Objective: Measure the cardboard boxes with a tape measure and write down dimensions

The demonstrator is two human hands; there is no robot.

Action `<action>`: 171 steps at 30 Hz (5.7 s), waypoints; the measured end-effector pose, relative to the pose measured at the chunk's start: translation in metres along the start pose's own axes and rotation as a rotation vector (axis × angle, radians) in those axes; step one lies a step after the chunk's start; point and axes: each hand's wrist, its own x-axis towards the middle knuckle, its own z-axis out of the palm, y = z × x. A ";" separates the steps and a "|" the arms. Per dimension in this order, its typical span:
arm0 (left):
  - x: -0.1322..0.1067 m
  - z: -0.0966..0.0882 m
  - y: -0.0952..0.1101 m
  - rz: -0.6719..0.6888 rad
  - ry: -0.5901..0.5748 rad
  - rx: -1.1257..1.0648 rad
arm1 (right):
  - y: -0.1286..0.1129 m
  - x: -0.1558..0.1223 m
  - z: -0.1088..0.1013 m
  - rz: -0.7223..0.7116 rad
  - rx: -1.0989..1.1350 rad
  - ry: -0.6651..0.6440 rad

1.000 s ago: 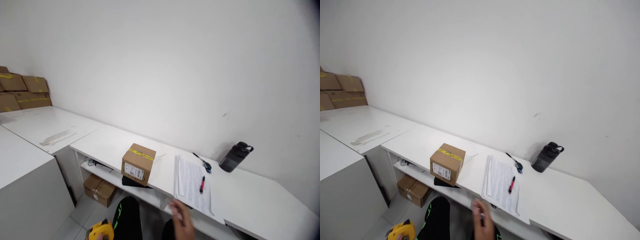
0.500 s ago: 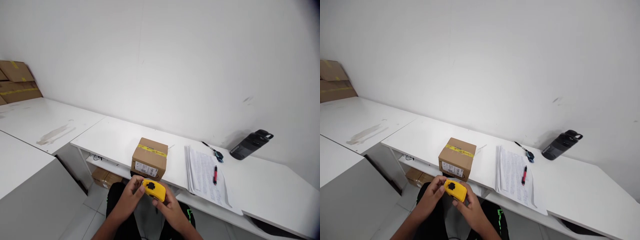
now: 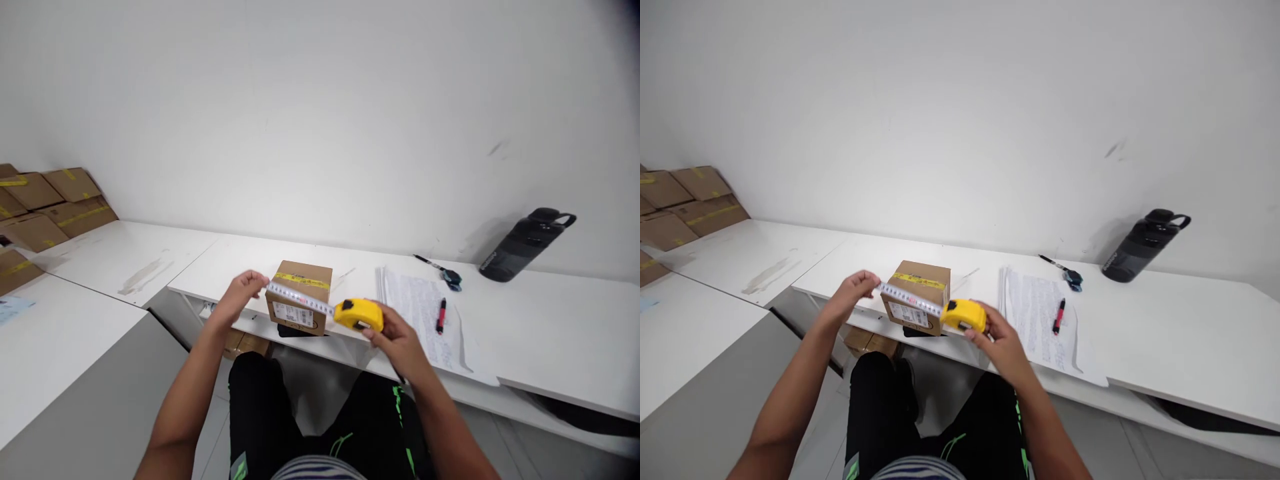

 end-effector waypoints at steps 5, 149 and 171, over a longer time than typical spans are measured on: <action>0.059 0.008 -0.004 -0.102 0.094 0.206 | -0.002 0.041 -0.037 -0.006 -0.087 0.035; 0.049 -0.012 -0.040 -0.226 0.008 0.174 | -0.024 0.228 0.043 -0.126 -0.526 -0.592; -0.083 0.162 -0.085 0.098 -0.439 0.140 | 0.072 -0.087 0.032 -0.270 -0.253 0.171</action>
